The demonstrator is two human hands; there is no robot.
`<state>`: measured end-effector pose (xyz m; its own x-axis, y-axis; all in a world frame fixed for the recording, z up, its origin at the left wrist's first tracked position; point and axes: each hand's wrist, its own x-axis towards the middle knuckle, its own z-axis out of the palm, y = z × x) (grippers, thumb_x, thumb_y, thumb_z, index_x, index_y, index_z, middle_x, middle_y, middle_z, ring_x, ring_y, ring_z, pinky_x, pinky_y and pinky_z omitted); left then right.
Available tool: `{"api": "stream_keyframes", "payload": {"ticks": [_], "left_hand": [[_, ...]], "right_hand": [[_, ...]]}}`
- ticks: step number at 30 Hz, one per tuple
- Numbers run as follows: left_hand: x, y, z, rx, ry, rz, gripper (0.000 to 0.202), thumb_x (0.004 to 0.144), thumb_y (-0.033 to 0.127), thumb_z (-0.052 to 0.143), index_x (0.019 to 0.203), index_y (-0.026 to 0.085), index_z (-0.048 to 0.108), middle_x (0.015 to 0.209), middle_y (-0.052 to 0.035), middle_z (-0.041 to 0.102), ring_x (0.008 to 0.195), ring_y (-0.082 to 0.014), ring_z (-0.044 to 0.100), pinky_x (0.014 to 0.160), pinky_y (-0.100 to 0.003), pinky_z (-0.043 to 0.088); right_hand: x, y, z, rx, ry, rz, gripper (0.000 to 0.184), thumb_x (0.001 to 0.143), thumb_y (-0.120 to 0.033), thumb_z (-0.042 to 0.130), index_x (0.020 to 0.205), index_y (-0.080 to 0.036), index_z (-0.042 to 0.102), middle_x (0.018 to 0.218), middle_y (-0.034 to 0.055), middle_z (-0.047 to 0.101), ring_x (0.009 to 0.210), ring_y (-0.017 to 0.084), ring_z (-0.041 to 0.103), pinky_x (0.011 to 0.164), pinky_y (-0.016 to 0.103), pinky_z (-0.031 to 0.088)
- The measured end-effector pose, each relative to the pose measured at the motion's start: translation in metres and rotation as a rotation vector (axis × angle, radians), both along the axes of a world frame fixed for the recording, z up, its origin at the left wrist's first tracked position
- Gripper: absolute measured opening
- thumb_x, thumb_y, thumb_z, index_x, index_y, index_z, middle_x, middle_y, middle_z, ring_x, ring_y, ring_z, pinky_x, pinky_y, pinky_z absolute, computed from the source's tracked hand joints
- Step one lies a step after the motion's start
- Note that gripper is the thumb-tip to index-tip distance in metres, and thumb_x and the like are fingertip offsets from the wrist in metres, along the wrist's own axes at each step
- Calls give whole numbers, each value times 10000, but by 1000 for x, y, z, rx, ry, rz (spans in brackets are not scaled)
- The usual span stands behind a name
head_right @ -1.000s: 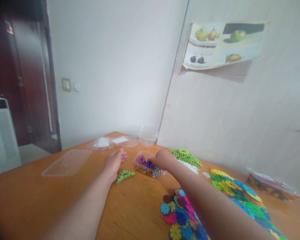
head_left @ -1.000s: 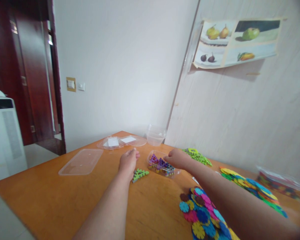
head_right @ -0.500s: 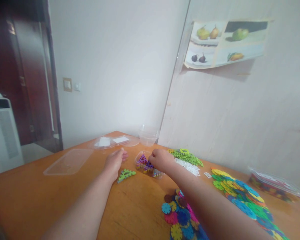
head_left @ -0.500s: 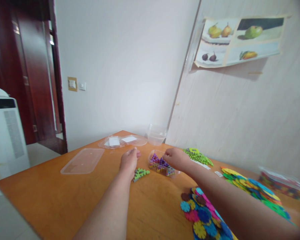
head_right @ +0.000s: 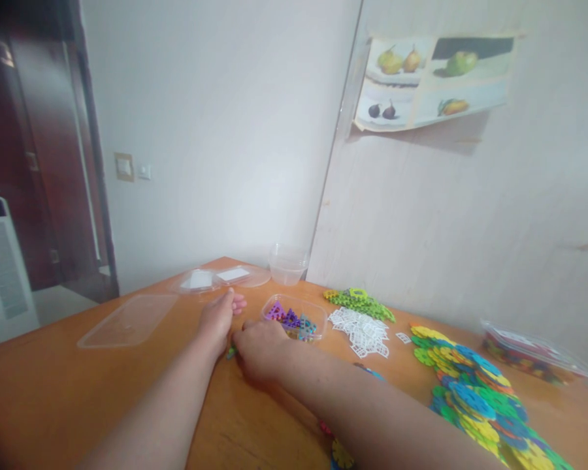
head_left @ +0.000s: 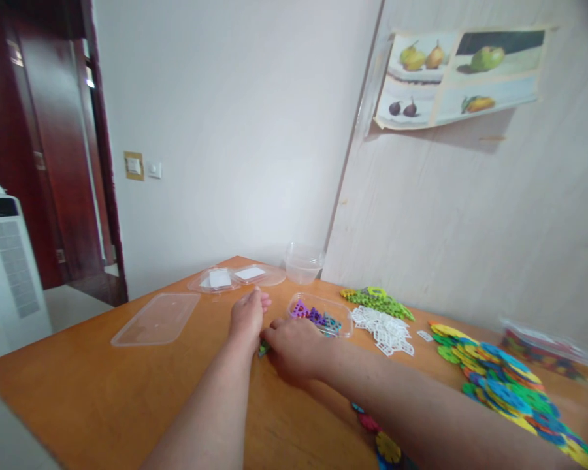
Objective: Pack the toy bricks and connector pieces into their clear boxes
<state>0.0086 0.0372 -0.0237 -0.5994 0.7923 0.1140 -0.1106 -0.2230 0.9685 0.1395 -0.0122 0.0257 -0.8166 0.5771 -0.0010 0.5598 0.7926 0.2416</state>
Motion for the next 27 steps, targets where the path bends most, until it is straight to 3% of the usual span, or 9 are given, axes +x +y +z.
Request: {"api": "stream_keyframes", "payload": {"ticks": [4,9,13,16,21,27], "left_hand": [[0,0,0,-7,4,-4,326,818,409,514,750,139,683,800,-139,740,750,-217,692,706,-331,523],[0,0,0,-1,-29,-5,336,801,435,530,729,144,681,776,-129,734,752,-225,693,717,-345,525],[1,0,0,6,-53,-8,334,795,441,544,732,140,671,782,-126,728,766,-231,696,712,-345,525],[1,-1,0,2,-62,-15,316,797,427,551,751,139,672,804,-129,733,784,-234,700,708,-339,525],[2,-2,1,6,-41,-34,312,804,419,554,735,140,678,798,-134,737,787,-235,699,712,-335,526],[2,-4,2,-18,-14,-34,306,815,394,539,744,132,678,780,-130,725,741,-217,684,715,-338,520]], "right_hand": [[2,0,2,25,40,-44,295,788,-297,586,1045,-173,660,1025,121,676,868,263,674,662,332,530],[24,1,25,2,185,-192,292,823,-355,540,1045,-209,661,1064,106,671,860,235,664,663,296,473],[52,22,47,-80,340,-370,333,836,-463,551,1002,-202,675,970,69,702,847,192,645,647,246,404],[74,44,57,-103,361,-515,329,830,-451,541,945,-190,704,879,49,718,774,172,633,601,240,366],[100,66,50,-109,317,-647,325,804,-398,533,886,-166,745,865,81,737,755,193,649,566,249,368],[103,68,34,-101,257,-695,350,786,-442,534,843,-176,755,869,110,747,784,246,679,579,277,405]]}}
